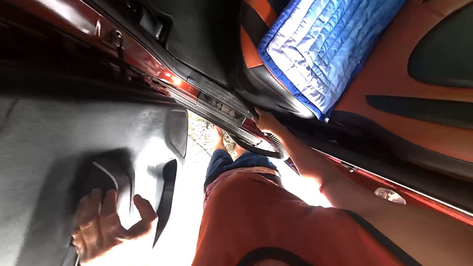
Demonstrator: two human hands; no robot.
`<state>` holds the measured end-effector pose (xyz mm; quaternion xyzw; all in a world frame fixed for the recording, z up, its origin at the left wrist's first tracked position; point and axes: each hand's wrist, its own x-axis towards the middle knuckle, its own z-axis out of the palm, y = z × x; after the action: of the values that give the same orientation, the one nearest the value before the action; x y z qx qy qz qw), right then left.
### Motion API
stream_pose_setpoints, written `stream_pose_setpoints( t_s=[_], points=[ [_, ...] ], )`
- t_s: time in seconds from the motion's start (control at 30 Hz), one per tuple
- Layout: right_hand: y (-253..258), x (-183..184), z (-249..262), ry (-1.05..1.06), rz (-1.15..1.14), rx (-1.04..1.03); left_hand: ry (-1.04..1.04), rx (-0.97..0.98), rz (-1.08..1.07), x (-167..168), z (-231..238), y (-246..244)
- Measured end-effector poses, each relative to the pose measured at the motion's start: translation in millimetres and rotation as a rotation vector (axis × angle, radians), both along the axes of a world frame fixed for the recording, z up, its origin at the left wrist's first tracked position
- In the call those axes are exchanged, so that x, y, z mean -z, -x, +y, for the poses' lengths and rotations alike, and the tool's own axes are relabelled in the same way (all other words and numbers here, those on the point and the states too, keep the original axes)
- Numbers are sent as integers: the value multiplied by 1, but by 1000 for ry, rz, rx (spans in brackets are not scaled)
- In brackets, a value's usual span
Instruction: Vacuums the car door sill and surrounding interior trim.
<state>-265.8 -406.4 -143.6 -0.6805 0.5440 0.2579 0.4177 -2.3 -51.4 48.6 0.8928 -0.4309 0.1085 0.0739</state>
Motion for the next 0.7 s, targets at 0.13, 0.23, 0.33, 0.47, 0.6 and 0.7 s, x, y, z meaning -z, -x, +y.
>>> stream_pose_setpoints(
  t_s=[0.13,0.23,0.33,0.47,0.6,0.7],
  points=[
    [-13,9,10,18,37,3,-24,-24,18,5,8,1],
    [-14,-10,-9,-51,44,-49,7,1,5,2,3,1],
    [13,-48,-14,-71,91,-27,26,11,-2,3,2,0],
    [-2,-23,13,4,153,-74,33,-16,23,5,5,5],
    [24,-55,-18,-186,190,-10,46,14,8,1,1,2],
    [31,-60,-8,-173,243,3,49,-12,16,4,2,4]
  ],
)
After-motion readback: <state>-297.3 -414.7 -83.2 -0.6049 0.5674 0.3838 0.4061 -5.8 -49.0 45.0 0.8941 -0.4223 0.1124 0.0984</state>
